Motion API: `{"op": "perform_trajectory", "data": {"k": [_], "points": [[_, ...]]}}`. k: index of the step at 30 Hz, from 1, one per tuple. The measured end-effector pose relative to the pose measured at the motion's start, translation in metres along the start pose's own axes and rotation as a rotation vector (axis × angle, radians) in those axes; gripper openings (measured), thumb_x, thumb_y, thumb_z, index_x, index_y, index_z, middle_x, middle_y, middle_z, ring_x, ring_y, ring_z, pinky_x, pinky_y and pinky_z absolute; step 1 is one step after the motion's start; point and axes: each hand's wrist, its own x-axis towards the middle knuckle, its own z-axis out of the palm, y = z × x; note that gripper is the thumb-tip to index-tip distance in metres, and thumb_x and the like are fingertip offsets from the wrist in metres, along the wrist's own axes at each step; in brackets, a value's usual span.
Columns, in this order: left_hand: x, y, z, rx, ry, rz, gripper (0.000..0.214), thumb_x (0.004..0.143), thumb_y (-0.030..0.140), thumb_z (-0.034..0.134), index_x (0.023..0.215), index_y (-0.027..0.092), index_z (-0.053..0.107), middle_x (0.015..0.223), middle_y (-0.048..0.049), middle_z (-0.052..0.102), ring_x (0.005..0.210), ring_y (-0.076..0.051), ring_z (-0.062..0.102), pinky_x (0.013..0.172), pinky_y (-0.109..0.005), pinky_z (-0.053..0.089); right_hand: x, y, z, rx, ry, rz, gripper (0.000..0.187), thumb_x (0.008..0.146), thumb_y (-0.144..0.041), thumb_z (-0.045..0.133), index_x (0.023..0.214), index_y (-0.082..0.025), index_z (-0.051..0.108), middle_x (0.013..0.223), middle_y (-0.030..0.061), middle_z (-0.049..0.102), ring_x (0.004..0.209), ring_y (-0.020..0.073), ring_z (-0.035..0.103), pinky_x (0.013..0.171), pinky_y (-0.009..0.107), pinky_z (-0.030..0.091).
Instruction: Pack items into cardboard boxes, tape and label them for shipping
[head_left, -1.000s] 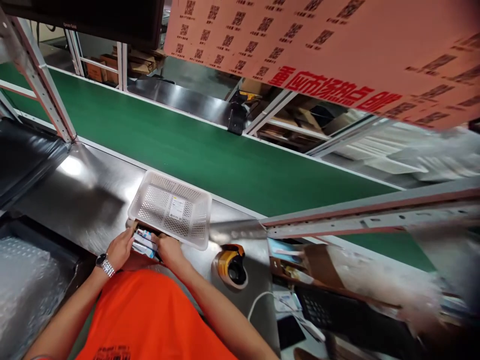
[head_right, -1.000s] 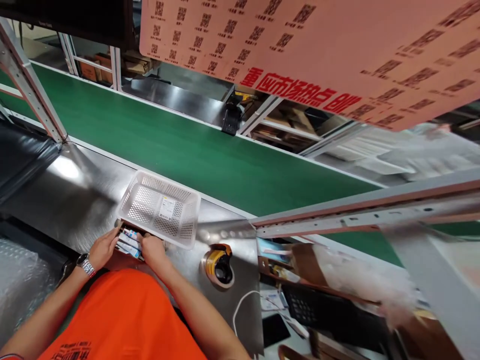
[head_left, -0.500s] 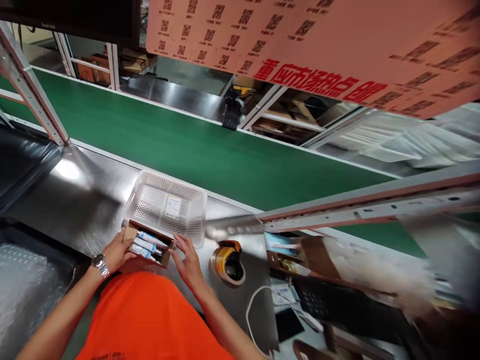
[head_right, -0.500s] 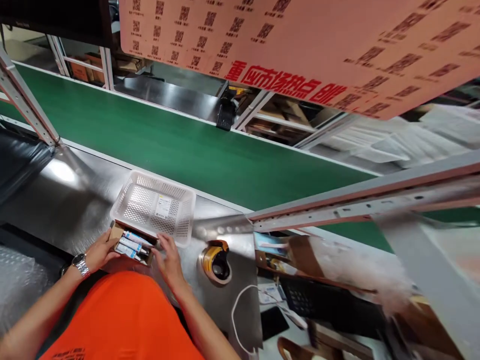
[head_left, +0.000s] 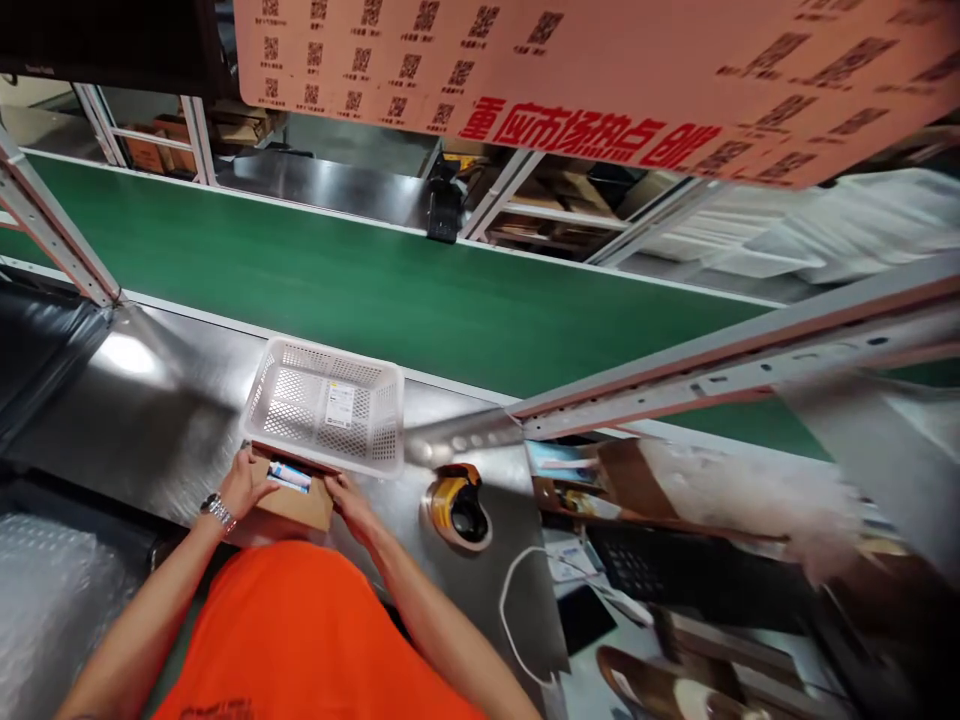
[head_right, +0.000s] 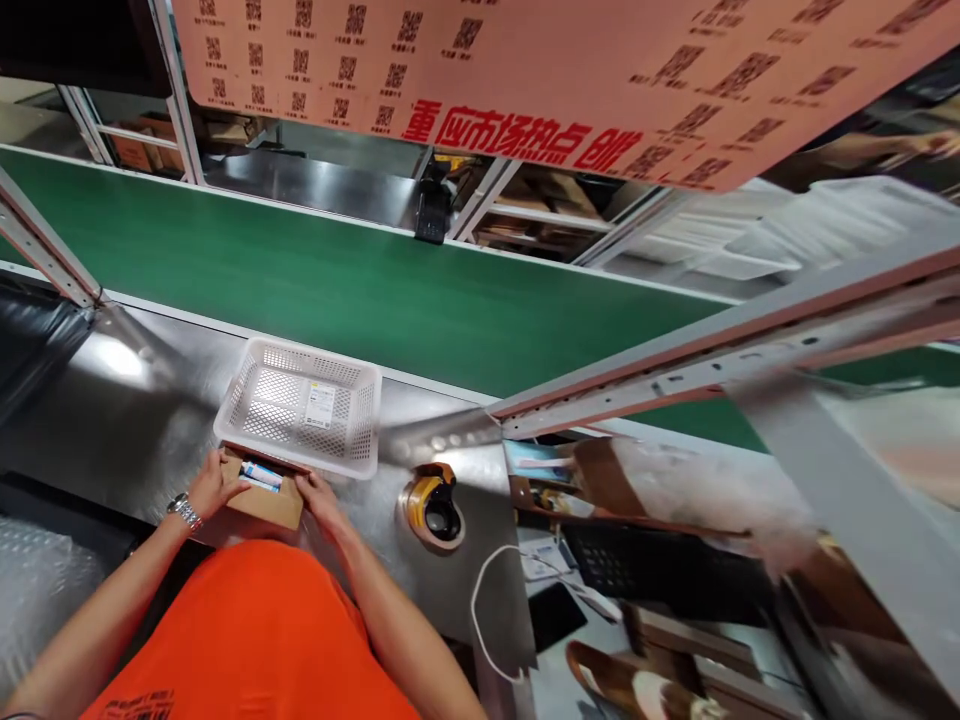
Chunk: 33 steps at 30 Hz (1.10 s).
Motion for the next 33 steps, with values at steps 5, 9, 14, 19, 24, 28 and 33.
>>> {"op": "perform_trajectory", "data": {"k": [5, 9, 14, 19, 24, 28, 33], "points": [[-0.005, -0.009, 0.010, -0.346, 0.085, -0.041, 0.116, 0.077, 0.039, 0.096, 0.172, 0.024, 0.032, 0.171, -0.0200, 0.055, 0.157, -0.039, 0.058, 0.131, -0.055, 0.051, -0.006, -0.003, 0.006, 0.127, 0.028, 0.120, 0.076, 0.099, -0.086, 0.039, 0.122, -0.023, 0.076, 0.116, 0.0151, 0.085, 0.105, 0.0323, 0.079, 0.087, 0.045, 0.066], [-0.005, -0.011, 0.010, -0.443, 0.034, -0.072, 0.097, 0.085, 0.040, 0.086, 0.170, 0.022, 0.041, 0.170, -0.0195, 0.060, 0.149, -0.033, 0.066, 0.126, -0.048, 0.054, -0.008, 0.013, 0.012, -0.034, 0.120, 0.038, 0.051, 0.099, -0.062, 0.055, 0.134, -0.028, 0.068, 0.118, 0.0114, 0.082, 0.105, 0.0314, 0.076, 0.088, 0.044, 0.065], [0.007, -0.010, 0.013, -0.504, 0.144, -0.115, 0.062, 0.094, 0.049, 0.071, 0.147, 0.017, 0.067, 0.153, -0.0189, 0.075, 0.137, -0.033, 0.073, 0.120, -0.049, 0.057, -0.008, 0.026, 0.020, 0.076, 0.152, 0.004, 0.061, 0.089, -0.066, 0.070, 0.136, -0.029, 0.062, 0.109, 0.0046, 0.078, 0.100, 0.0306, 0.074, 0.092, 0.045, 0.062], [0.002, -0.007, 0.018, -0.551, 0.185, -0.076, 0.068, 0.087, 0.061, 0.076, 0.141, 0.020, 0.070, 0.140, -0.0170, 0.081, 0.126, -0.035, 0.078, 0.111, -0.049, 0.062, -0.016, 0.025, 0.027, 0.326, 0.247, 0.049, 0.084, 0.068, -0.076, 0.089, 0.132, -0.029, 0.061, 0.107, 0.0050, 0.078, 0.096, 0.0328, 0.074, 0.088, 0.048, 0.062], [-0.010, 0.002, 0.037, -0.563, 0.157, 0.008, 0.064, 0.094, 0.055, 0.072, 0.147, 0.021, 0.065, 0.150, -0.0179, 0.076, 0.135, -0.035, 0.074, 0.115, -0.049, 0.061, -0.029, 0.035, 0.009, 0.265, 0.276, -0.001, 0.081, 0.072, -0.076, 0.090, 0.134, -0.033, 0.062, 0.123, 0.0085, 0.079, 0.102, 0.0332, 0.078, 0.089, 0.049, 0.066], [0.004, 0.002, 0.049, -0.495, 0.120, 0.013, 0.057, 0.094, 0.053, 0.069, 0.142, 0.021, 0.066, 0.144, -0.0180, 0.077, 0.134, -0.035, 0.074, 0.118, -0.051, 0.059, -0.025, 0.046, 0.001, 0.164, 0.303, 0.015, 0.085, 0.077, -0.084, 0.079, 0.139, -0.029, 0.062, 0.118, 0.0105, 0.081, 0.099, 0.0339, 0.080, 0.085, 0.051, 0.068], [0.017, -0.007, 0.052, -0.426, 0.138, 0.086, 0.052, 0.099, 0.052, 0.062, 0.140, 0.019, 0.065, 0.143, -0.0215, 0.075, 0.133, -0.037, 0.073, 0.120, -0.054, 0.057, -0.036, 0.047, 0.003, -0.473, 0.473, -0.294, 0.072, 0.097, -0.068, 0.071, 0.153, -0.022, 0.064, 0.154, 0.0228, 0.068, 0.145, 0.0410, 0.064, 0.126, 0.068, 0.050]]}}
